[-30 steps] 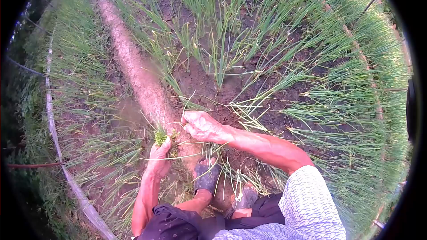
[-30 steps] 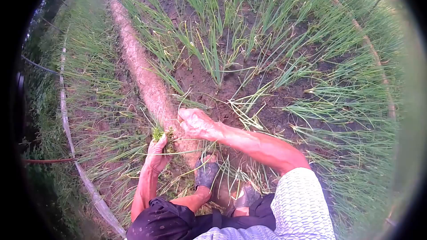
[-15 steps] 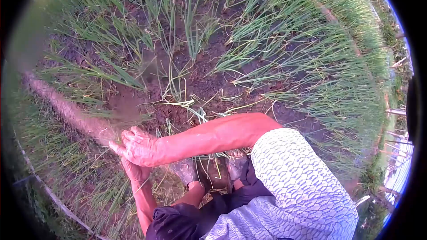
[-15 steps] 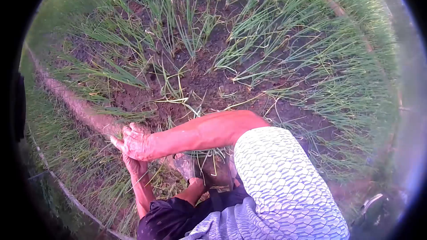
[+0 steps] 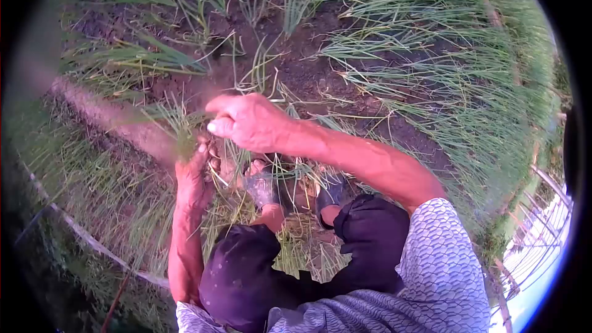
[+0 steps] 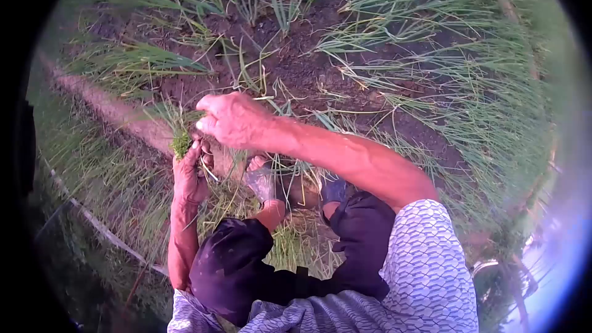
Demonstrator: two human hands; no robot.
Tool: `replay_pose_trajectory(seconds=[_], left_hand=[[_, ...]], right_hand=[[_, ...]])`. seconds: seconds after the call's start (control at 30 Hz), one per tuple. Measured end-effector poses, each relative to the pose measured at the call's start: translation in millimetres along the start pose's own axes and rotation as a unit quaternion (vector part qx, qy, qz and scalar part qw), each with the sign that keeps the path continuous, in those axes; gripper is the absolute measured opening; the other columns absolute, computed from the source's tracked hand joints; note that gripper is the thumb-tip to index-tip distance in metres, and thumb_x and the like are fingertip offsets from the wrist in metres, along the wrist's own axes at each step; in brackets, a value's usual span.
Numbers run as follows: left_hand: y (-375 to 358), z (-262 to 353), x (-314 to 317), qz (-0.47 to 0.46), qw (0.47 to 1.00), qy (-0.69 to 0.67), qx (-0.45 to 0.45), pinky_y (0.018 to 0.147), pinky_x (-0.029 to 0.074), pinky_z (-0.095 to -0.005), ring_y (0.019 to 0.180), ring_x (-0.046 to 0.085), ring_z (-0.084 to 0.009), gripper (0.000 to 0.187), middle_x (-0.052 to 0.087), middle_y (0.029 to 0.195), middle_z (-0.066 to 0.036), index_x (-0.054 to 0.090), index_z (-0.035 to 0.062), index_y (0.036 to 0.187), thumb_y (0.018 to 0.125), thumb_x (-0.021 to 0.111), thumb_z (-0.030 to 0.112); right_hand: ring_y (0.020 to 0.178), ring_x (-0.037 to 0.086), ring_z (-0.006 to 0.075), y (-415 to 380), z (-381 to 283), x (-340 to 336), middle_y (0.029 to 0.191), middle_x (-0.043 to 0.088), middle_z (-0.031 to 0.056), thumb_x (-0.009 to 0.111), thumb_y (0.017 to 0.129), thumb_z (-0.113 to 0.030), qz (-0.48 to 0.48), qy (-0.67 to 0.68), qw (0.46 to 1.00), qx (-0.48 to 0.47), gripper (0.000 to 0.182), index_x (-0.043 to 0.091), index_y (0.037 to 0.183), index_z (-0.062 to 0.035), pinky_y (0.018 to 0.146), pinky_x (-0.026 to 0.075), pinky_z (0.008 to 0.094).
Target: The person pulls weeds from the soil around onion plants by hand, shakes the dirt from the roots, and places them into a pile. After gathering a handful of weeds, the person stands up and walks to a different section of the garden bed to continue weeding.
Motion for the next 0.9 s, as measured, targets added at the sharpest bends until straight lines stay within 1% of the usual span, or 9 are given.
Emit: replay_pose_trajectory(seconds=[0.1,0.2,0.23,0.3,0.4,0.57,0.7,0.77,0.9], left_hand=[[-40.2,16.2,1.9,0.016,0.974,0.214,-0.069,0.058,0.045,-0.0274,0.066,0.052,-0.0098,0.014,0.056,0.079,0.000,0.057,0.0068,0.099,0.092,0.063,0.018],[-85.5,45.9,28.8,-0.106,0.902,0.405,0.102,0.071,0.046,-0.0352,0.078,0.053,-0.0217,0.013,0.058,0.083,-0.011,0.053,0.0017,0.100,0.091,0.054,0.011],[-97.2,42.7,30.3,-0.153,0.890,0.429,0.001,0.072,0.045,-0.0393,0.079,0.053,-0.0280,0.012,0.058,0.086,-0.016,0.053,0.0021,0.099,0.088,0.051,0.006],[-127.4,53.1,50.7,-0.148,0.814,0.524,0.204,0.068,0.043,-0.0403,0.071,0.051,-0.0285,0.014,0.054,0.078,-0.016,0.050,0.0041,0.094,0.093,0.041,0.013],[-168.2,32.9,68.1,-0.213,0.864,0.420,0.177,0.062,0.039,-0.0391,0.062,0.047,-0.0278,0.018,0.046,0.068,-0.014,0.047,0.0054,0.084,0.093,0.035,0.014],[-259.6,79.4,88.4,-0.134,0.872,0.413,0.225,0.058,0.038,-0.0400,0.063,0.052,-0.0319,0.015,0.047,0.063,-0.014,0.048,0.0056,0.081,0.091,0.040,0.014],[-312.5,104.6,93.6,-0.125,0.894,0.417,0.103,0.059,0.041,-0.0425,0.065,0.058,-0.0342,0.004,0.051,0.064,-0.014,0.046,0.0047,0.086,0.089,0.045,0.007],[-331.2,123.5,91.6,-0.069,0.901,0.362,0.230,0.060,0.042,-0.0454,0.067,0.060,-0.0362,0.007,0.053,0.068,-0.015,0.044,0.0038,0.092,0.086,0.048,0.002],[-341.1,132.6,87.9,-0.097,0.899,0.336,0.263,0.059,0.046,-0.0498,0.073,0.061,-0.0405,0.026,0.058,0.079,-0.018,0.044,0.0015,0.104,0.080,0.053,0.001]], right_hand=[[0.080,0.063,0.0113,-35.9,8.0,-46.4,0.095,0.067,0.0056,0.062,0.089,-0.016,0.080,0.004,0.985,0.153,0.033,0.060,0.118,0.0006,0.069,0.052,0.0250],[0.084,0.064,0.0108,-99.3,5.5,-79.1,0.100,0.067,0.0055,0.062,0.091,-0.014,0.173,0.099,0.934,0.297,0.032,0.058,0.121,-0.0022,0.069,0.052,0.0235],[0.083,0.063,0.0098,-121.5,6.1,-86.3,0.099,0.067,0.0045,0.061,0.091,-0.014,0.186,0.075,0.926,0.321,0.033,0.058,0.121,-0.0034,0.069,0.052,0.0227],[0.081,0.063,0.0114,-162.4,-12.7,-91.0,0.100,0.066,0.0042,0.061,0.091,-0.016,0.181,0.067,0.904,0.383,0.033,0.057,0.121,-0.0043,0.068,0.053,0.0247],[0.076,0.062,0.0119,-205.8,-47.2,-83.6,0.096,0.065,0.0046,0.063,0.089,-0.015,0.129,0.071,0.895,0.422,0.031,0.057,0.118,-0.0033,0.062,0.052,0.0249],[0.078,0.058,0.0096,-200.9,-154.6,-42.7,0.088,0.062,0.0025,0.065,0.089,-0.015,-0.003,0.031,0.909,0.416,0.035,0.055,0.120,-0.0022,0.068,0.047,0.0237],[0.077,0.057,0.0086,-185.0,-223.6,-13.8,0.091,0.062,0.0015,0.067,0.089,-0.019,-0.136,-0.033,0.922,0.361,0.038,0.055,0.121,-0.0018,0.066,0.047,0.0231],[0.078,0.055,0.0068,-173.7,-242.5,1.5,0.090,0.060,-0.0008,0.065,0.091,-0.017,-0.174,-0.055,0.934,0.309,0.031,0.056,0.117,-0.0022,0.068,0.047,0.0226],[0.079,0.055,0.0079,-173.3,-219.6,-11.0,0.091,0.058,0.0000,0.064,0.092,-0.015,-0.196,-0.031,0.924,0.327,0.030,0.056,0.118,-0.0019,0.071,0.046,0.0225]])
Point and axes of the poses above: each hand's wrist, its own y-axis towards the middle knuckle, its own x-axis out of the palm, z = x × y, the point moved 4 cm from there along y, towards the middle knuckle
